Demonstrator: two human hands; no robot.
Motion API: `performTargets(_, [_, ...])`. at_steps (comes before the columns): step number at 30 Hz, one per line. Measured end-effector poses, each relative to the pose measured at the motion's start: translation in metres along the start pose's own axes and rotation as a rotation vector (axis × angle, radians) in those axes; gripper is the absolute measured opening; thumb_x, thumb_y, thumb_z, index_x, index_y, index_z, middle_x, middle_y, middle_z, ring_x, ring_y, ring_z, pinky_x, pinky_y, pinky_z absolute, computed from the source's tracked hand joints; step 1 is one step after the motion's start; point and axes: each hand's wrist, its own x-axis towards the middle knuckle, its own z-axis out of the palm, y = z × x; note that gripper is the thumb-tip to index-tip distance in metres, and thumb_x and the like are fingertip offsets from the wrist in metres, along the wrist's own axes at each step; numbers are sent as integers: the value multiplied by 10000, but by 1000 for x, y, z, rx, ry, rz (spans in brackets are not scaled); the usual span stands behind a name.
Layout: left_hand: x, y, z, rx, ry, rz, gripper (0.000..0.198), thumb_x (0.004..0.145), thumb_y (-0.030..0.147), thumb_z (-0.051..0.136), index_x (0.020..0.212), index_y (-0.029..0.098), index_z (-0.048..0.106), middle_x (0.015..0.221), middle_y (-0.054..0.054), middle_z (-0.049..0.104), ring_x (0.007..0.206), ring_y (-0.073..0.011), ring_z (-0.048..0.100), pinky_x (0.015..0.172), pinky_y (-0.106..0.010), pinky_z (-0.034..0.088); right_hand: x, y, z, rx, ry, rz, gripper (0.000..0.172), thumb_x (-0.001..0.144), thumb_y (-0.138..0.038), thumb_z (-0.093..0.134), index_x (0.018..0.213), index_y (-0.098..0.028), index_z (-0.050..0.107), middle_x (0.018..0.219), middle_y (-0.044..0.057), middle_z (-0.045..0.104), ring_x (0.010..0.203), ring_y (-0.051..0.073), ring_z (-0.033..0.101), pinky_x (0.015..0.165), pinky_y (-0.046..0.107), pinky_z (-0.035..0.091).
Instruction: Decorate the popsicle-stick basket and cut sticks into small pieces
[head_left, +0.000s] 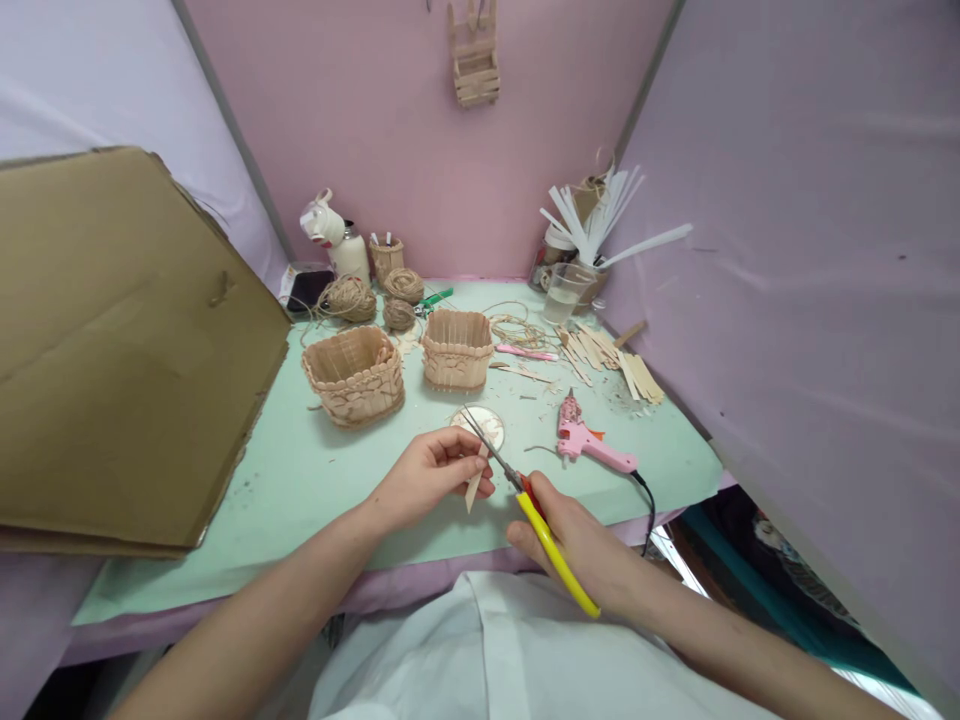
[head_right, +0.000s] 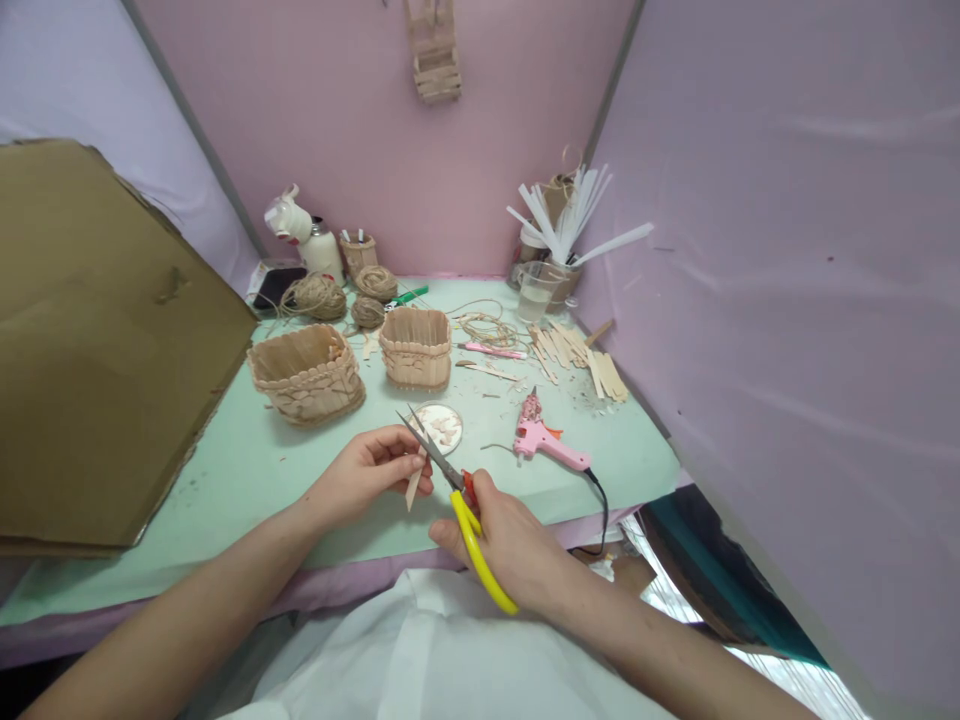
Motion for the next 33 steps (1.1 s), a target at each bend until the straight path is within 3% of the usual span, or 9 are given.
performTargets(22, [0, 0, 3, 11, -5, -22, 227, 711, 311, 662, 797, 124, 565, 694, -31, 632, 659, -164, 642, 620, -286, 506, -5, -6, -8, -46, -45, 1, 311, 812, -501, 468, 815, -224, 325, 713, -36, 482, 600, 113, 399, 526, 229, 289])
performTargets(33, [0, -1, 0, 0, -41, -69, 262, 707, 353, 663, 802, 136, 548, 700, -19, 620, 656, -155, 629, 641, -298, 498, 3, 5, 7, 53, 43, 19, 259, 831, -423, 459, 745, -223, 319, 656, -46, 480, 594, 118, 425, 539, 233, 308])
